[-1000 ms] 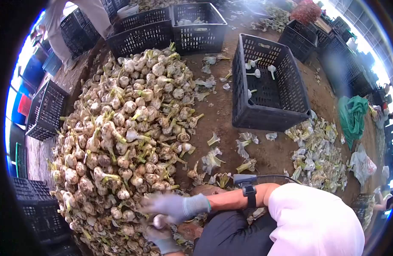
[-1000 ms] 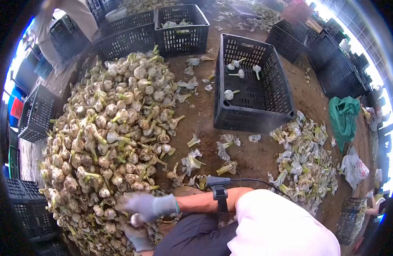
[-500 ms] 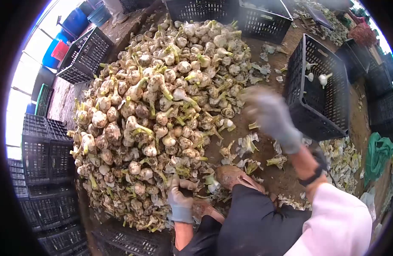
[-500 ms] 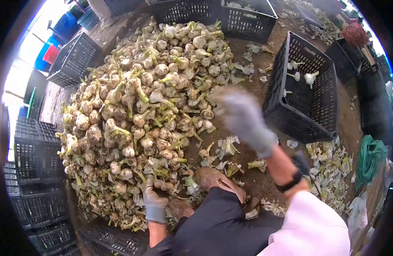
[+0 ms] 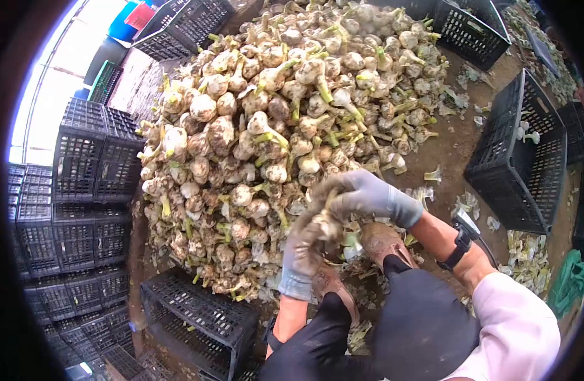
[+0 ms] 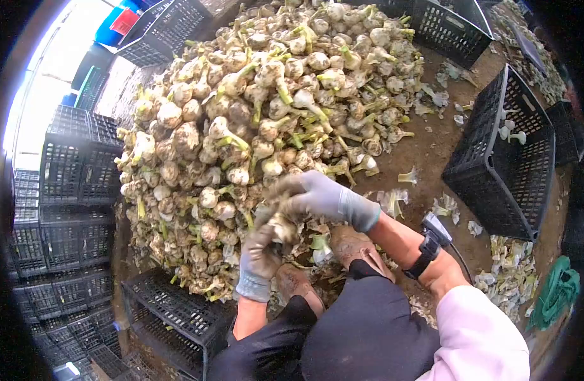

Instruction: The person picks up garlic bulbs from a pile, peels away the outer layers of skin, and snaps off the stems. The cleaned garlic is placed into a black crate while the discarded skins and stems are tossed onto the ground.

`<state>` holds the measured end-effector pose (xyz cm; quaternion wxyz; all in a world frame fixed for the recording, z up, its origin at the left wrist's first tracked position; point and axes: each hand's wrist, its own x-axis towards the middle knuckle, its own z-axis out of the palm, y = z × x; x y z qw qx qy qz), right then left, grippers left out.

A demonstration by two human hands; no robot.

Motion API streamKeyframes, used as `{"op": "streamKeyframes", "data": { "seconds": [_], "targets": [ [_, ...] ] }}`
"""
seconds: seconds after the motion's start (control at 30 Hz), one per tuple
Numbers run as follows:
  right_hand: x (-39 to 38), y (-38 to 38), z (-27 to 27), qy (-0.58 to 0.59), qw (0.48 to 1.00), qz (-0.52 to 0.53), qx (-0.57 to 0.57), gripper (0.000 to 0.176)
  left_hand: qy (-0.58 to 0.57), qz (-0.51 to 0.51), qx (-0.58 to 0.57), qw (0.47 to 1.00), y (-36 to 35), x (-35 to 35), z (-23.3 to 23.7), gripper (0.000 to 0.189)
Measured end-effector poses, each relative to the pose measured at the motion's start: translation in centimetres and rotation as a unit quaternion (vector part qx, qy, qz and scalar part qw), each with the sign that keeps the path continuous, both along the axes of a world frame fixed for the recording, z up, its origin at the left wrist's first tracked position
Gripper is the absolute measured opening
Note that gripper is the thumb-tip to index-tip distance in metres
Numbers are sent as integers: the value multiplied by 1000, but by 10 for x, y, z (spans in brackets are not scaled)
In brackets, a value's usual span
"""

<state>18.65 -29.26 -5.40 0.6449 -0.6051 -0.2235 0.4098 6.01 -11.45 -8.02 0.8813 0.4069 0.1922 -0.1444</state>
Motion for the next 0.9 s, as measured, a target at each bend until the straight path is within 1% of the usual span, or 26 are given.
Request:
{"op": "streamKeyframes", "data": {
  "seconds": [0.03,0.07,0.1,0.13,0.17,0.2,0.23,0.3,0.33,0.37,0.43,0.47,0.53,0.57,0.63,0.67,0.7,0.73,0.8,0.83,0.87,0.9],
  "targets": [
    [-2,7,-2,66,997,-39,14,37,21,119,14,993,-7,-9,0,55],
    [-6,12,2,174,982,-57,51,44,4,144,20,989,-5,-11,7,54],
    [-11,18,0,174,982,-52,55,44,-13,171,26,985,-2,-13,12,53],
    [-18,25,-3,158,986,-34,43,42,-11,178,30,984,3,-17,10,53],
    [-25,32,-6,141,989,-17,30,41,2,185,78,980,7,-21,6,54],
    [-35,43,-9,157,987,-32,34,39,17,190,124,974,11,-24,3,55],
    [-37,48,-10,160,986,-30,34,39,20,192,125,973,15,-28,1,55],
    [-38,54,-5,150,987,-37,-47,36,-32,192,214,957,16,-27,4,57],
    [-38,58,-13,146,987,-22,-67,35,-33,209,210,954,11,-25,5,55],
    [-37,57,-10,146,987,-24,-69,35,-32,208,208,955,12,-24,4,55],
    [-34,53,-1,172,984,1,-55,33,-66,204,291,933,11,-23,1,47],
    [-38,56,-5,179,983,-23,-31,30,-64,203,288,934,11,-23,-1,47],
    [-38,54,-10,176,983,-15,-51,28,-52,234,177,954,12,-27,-5,60],
    [-38,53,-11,170,983,-4,-66,26,-49,234,176,955,13,-29,-6,60],
    [-42,55,-24,178,982,-9,-55,23,23,245,98,964,17,-31,-7,56],
    [-45,57,-27,199,979,-25,-34,22,31,230,80,969,20,-31,-8,52],
    [-47,57,-28,219,975,-42,-12,24,31,231,80,969,20,-32,-8,52],
    [-47,55,-29,219,975,-42,-11,24,39,241,78,967,19,-31,-8,51],
    [-45,51,-22,240,969,-49,29,22,45,249,78,964,17,-28,-4,50],
    [-43,48,-22,239,969,-51,30,22,5,240,163,957,15,-27,-2,49],
    [-39,44,-23,220,975,-30,17,21,-36,229,247,941,14,-25,-1,48],
    [-37,40,-24,201,980,-10,3,20,-36,225,246,942,13,-25,-1,48]
  ]
}}
